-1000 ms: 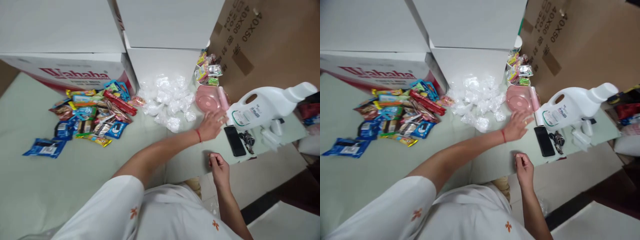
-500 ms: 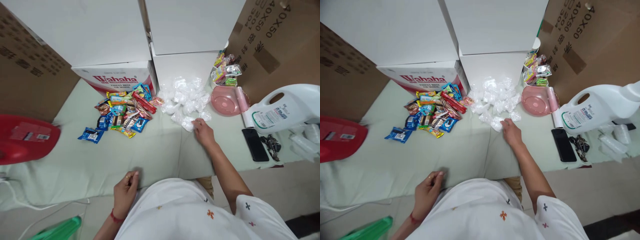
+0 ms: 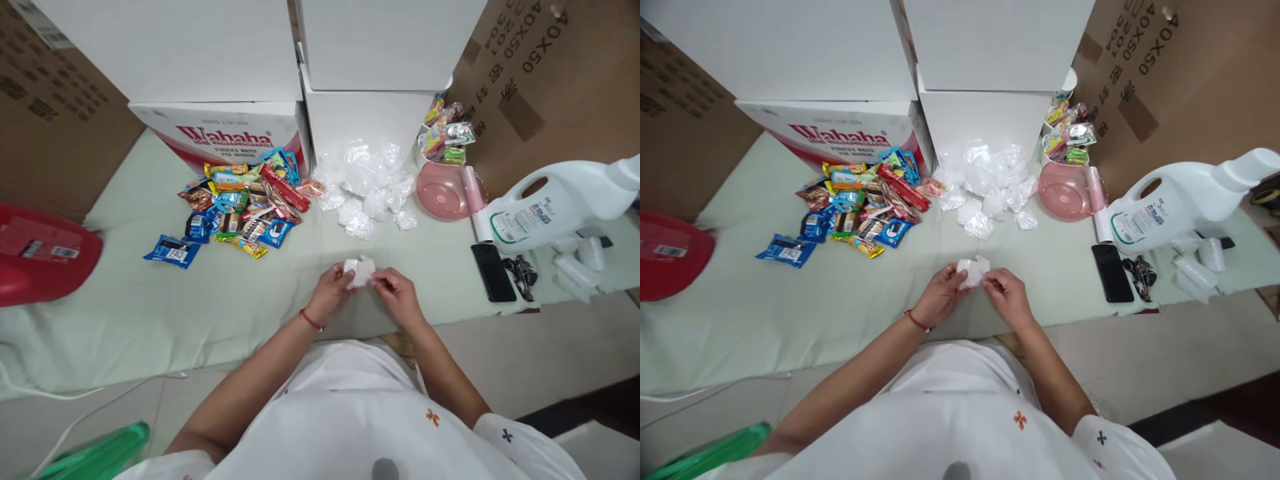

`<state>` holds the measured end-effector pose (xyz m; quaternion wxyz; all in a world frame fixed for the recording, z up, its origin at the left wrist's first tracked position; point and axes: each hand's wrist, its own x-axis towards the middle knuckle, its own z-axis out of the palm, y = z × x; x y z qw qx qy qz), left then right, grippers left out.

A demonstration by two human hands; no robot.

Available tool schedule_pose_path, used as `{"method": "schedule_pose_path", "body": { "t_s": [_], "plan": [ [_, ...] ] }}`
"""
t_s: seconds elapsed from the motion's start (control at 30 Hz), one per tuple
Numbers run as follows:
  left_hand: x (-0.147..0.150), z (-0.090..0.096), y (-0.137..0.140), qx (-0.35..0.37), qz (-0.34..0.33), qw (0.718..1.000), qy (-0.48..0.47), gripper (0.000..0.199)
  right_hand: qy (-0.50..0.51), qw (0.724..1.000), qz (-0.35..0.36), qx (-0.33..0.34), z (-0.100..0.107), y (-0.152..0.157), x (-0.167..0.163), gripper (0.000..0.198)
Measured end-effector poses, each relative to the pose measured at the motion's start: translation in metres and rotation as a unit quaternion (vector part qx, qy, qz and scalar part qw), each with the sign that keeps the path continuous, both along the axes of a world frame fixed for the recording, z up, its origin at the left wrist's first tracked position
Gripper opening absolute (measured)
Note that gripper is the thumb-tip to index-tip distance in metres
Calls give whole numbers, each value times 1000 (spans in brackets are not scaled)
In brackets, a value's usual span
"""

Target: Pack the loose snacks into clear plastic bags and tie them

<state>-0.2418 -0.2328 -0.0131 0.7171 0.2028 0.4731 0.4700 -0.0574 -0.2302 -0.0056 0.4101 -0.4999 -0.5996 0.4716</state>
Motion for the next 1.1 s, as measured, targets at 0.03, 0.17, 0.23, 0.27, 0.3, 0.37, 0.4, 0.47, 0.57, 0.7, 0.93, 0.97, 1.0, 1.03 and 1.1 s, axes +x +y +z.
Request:
{"method": "schedule_pose_path", "body": {
  "t_s": [0.03, 0.17, 0.23, 0.27, 0.3, 0.37, 0.4, 0.47, 0.57, 0.7, 0.93, 0.97, 1.0, 1.03, 1.1],
  "plan": [
    [2, -4, 6, 1, 22, 1000, 10, 57, 49, 997, -39, -42, -1, 0, 3, 15],
    [-1, -4, 23, 36, 48, 995, 75, 52, 277, 929, -183, -165, 0, 8, 28, 33],
    [-5, 8, 23, 104, 87, 970, 200, 52, 346, 899, -200, -178, 4, 10, 37, 38],
    [-6, 15, 21, 141, 119, 943, 275, 53, 364, 892, -199, -178, 7, 9, 39, 38],
    [-7, 22, 17, 171, 149, 912, 340, 52, 371, 891, -195, -175, 9, 8, 39, 37],
    [-5, 35, 7, 207, 148, 884, 392, 42, 352, 904, -180, -161, 10, 2, 33, 34],
    [-2, 38, 1, 209, 111, 895, 377, 39, 327, 917, -168, -151, 9, -1, 27, 32],
    [5, 39, -6, 185, 11, 936, 299, 43, 256, 950, -125, -126, 5, -9, 14, 29],
    [13, 28, -9, 117, -22, 977, 174, 52, 156, 983, -47, -87, -2, -17, -1, 27],
    [5, 13, -6, 85, 64, 988, 114, 50, 209, 964, -114, -114, -7, -11, 1, 30],
    [0, 7, -10, 136, 33, 971, 196, 35, 290, 928, -116, -204, -3, 0, 12, 47],
    [1, 5, -10, 148, 35, 961, 230, 30, 269, 933, -118, -207, -4, 2, 10, 48],
    [2, 3, -10, 163, 41, 948, 271, 25, 246, 937, -130, -212, -6, 4, 8, 49],
    [2, 1, -9, 181, 45, 931, 314, 19, 225, 937, -150, -219, -8, 7, 6, 50],
    [0, -4, -7, 221, 44, 894, 388, 8, 205, 928, -194, -242, -14, 13, 7, 54]
  ]
}}
